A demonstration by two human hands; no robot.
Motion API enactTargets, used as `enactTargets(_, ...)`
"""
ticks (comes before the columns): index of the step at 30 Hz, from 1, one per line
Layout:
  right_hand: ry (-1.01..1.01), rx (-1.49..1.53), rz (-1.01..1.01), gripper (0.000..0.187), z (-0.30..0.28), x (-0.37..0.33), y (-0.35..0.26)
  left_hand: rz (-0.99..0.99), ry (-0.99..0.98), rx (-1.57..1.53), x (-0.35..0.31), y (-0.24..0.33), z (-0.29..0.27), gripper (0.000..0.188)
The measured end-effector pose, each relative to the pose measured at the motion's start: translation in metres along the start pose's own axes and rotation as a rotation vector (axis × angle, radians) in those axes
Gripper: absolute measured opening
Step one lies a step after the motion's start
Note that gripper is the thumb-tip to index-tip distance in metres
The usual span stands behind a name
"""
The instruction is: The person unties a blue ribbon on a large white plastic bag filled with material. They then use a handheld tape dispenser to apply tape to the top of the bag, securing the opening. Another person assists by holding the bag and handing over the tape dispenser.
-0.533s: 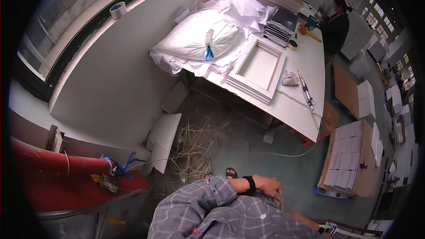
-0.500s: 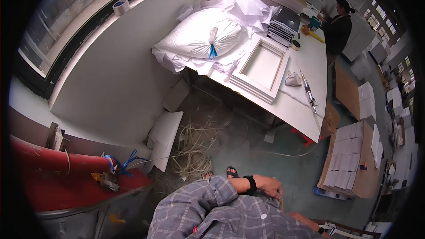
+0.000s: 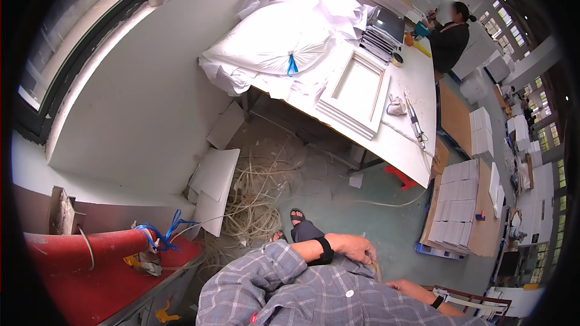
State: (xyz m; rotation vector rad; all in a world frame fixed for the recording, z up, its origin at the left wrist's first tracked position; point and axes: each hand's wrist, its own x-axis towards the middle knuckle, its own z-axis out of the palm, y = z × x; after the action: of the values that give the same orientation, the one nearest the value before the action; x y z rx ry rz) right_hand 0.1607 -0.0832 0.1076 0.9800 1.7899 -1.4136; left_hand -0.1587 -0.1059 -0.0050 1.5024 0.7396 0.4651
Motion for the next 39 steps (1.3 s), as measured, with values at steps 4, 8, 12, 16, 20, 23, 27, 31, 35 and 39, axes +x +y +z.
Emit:
enactTargets(4,0.006,-0.191,-0.093,0.028,-0.021,0.006,-0.039,0.022,-0.041,-0.01,-0.007,-0.01,-0.025,0.042)
enactTargets(8,0.022,-0.26,-0.214,0.014,-0.043,0.026,-0.069,0.014,-0.05,-0.053,-0.017,-0.018,-0.051,0.041)
enactTargets(12,-0.041,-0.319,-0.245,0.019,-0.079,0.06,-0.09,0.008,-0.05,-0.133,-0.017,-0.054,-0.084,0.041)
enactTargets(16,-0.08,-0.376,-0.355,0.015,-0.119,0.086,-0.114,0.093,-0.002,-0.175,-0.022,-0.067,-0.127,0.041)
enactTargets(20,-0.162,-0.321,-0.209,0.012,-0.138,0.111,-0.138,0.019,-0.006,-0.186,-0.04,-0.046,-0.165,0.041)
enactTargets(23,-0.179,-0.288,-0.207,0.014,-0.153,0.128,-0.149,-0.028,0.032,-0.231,-0.04,-0.056,-0.172,0.038)
enactTargets(27,-0.107,-0.293,-0.431,0.015,-0.163,0.14,-0.141,0.028,0.005,-0.23,-0.023,-0.072,-0.186,0.039)
enactTargets(31,-0.137,-0.271,-0.271,0.017,-0.173,0.144,-0.136,0.008,-0.028,-0.236,-0.012,-0.073,-0.19,0.041)
enactTargets(35,-0.097,-0.242,-0.197,0.019,-0.174,0.134,-0.123,-0.027,-0.073,-0.148,-0.008,-0.044,-0.206,0.044)
enactTargets(39,-0.038,-0.193,-0.217,0.021,-0.16,0.135,-0.107,-0.159,-0.063,0.089,-0.028,-0.005,-0.217,0.048)
